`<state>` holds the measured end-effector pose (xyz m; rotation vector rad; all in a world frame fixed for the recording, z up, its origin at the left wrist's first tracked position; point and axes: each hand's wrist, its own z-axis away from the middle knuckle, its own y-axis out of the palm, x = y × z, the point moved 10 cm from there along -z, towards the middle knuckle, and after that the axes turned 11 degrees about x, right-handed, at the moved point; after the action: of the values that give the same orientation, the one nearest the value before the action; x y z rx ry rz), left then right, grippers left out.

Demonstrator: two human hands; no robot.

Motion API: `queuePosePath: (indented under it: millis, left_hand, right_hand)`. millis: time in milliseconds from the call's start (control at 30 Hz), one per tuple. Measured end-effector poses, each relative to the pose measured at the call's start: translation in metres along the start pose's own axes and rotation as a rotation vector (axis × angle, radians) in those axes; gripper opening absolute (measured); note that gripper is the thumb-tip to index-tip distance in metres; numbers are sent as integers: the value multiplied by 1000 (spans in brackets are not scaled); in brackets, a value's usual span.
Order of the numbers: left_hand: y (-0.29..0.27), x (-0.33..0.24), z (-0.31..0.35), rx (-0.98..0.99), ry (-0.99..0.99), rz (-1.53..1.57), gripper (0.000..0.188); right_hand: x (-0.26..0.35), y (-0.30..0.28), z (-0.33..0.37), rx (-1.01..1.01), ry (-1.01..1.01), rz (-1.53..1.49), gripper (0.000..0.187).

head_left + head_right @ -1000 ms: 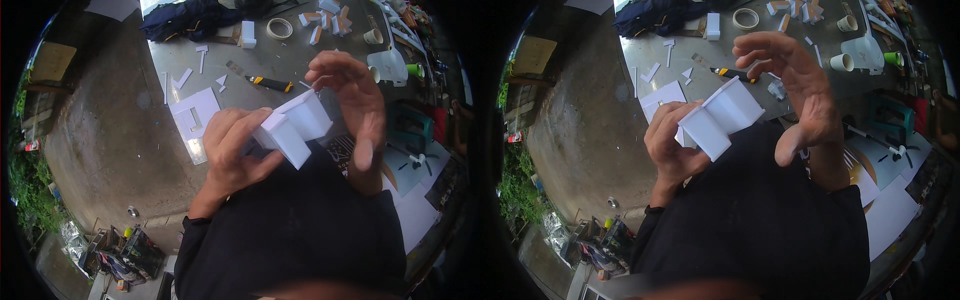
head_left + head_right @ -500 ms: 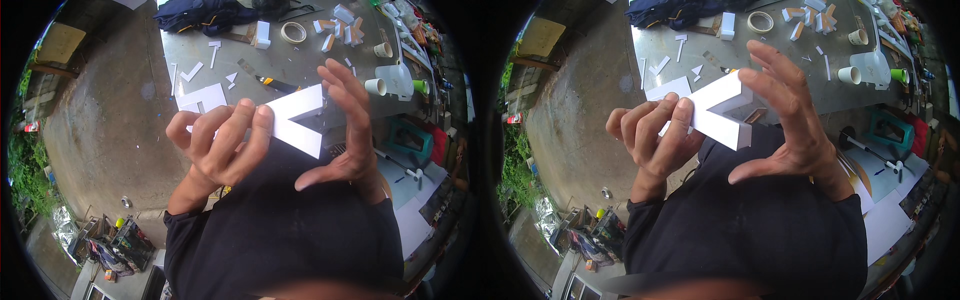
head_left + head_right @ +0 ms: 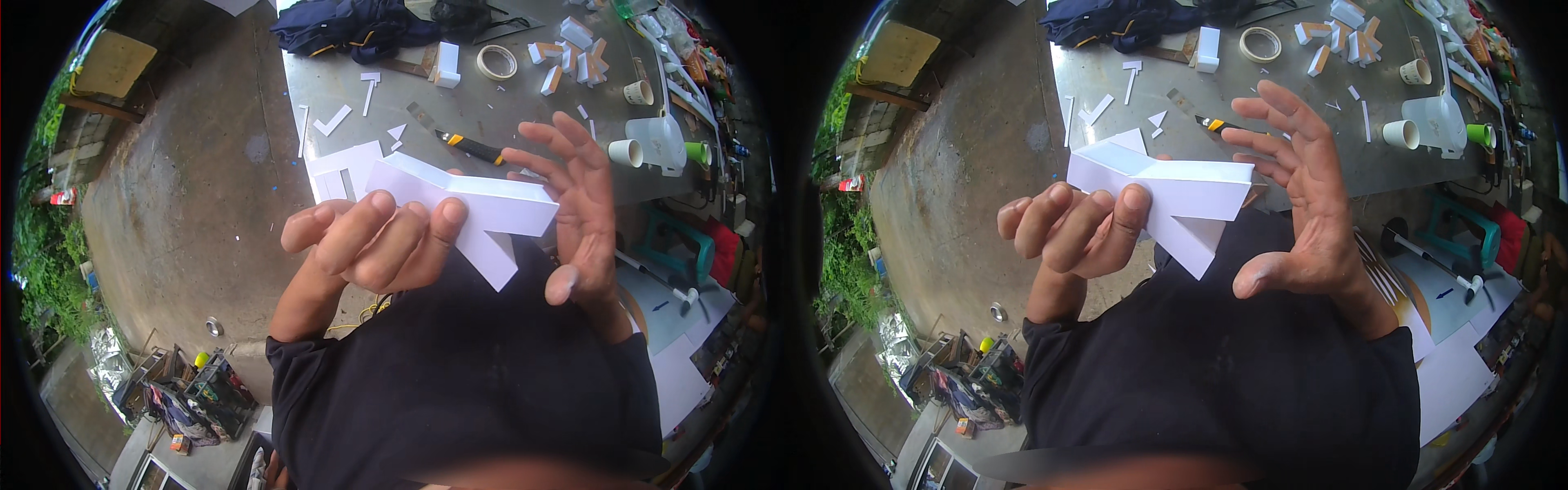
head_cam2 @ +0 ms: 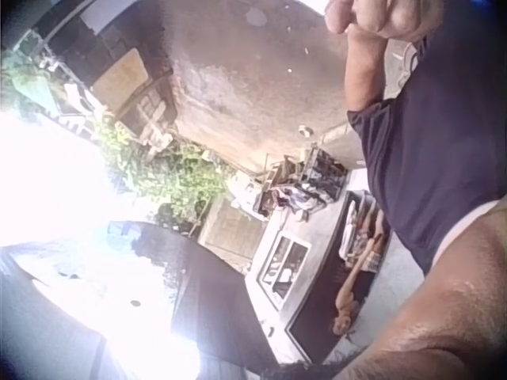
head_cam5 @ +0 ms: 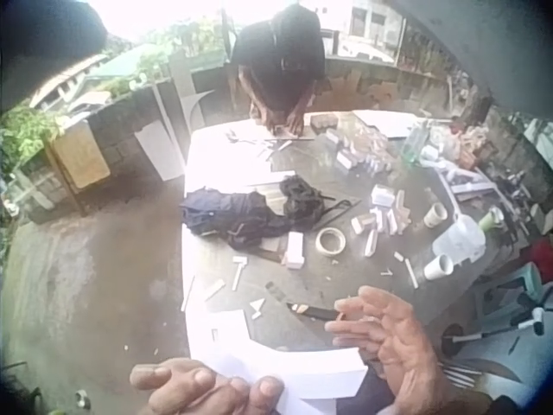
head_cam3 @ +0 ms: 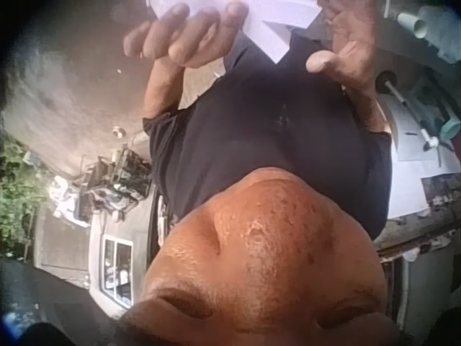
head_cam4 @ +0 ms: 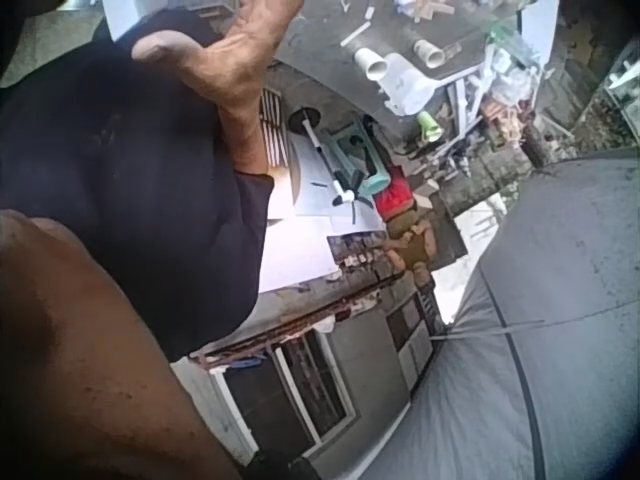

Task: Assembling 3D foam letters for a sign by sanding and joining pieces.

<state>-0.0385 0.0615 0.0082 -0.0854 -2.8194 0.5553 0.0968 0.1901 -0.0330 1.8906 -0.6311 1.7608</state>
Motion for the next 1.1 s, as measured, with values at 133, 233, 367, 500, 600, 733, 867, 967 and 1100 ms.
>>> queuePosePath:
  millis: [133, 233, 367, 500, 600, 733, 867, 967, 1100]
  left_hand:
    - [5, -4, 5, 39, 42, -108, 17]
    - [5, -6, 5, 54, 45, -151, 20]
    - [7, -15, 3, 199, 138, -105, 30]
    - [8, -24, 5, 251, 256, -143, 25]
    - [5, -22, -6, 284, 324, -177, 22]
    - [4, -35, -3, 138, 250, -233, 25]
    - [-11, -22, -6, 28, 137, -177, 36]
    - [-22, -6, -9, -66, 128, -1, 39]
    - [-18, 47, 9, 16, -460, 526, 51]
  right_hand:
    - [-25, 13, 2, 1, 255, -371, 125]
    - [-45, 32, 6, 59, 333, -543, 112]
    - [-62, 43, 11, 10, 376, -659, 73]
    - [-67, 51, 13, -10, 421, -750, 60]
    - [-68, 46, 16, -32, 340, -705, 59]
    - [-67, 44, 14, -17, 335, -693, 63]
    - [-59, 39, 9, 1, 252, -617, 70]
    - [-61, 29, 11, -33, 245, -575, 77]
    - [-62, 22, 12, -71, 236, -541, 81]
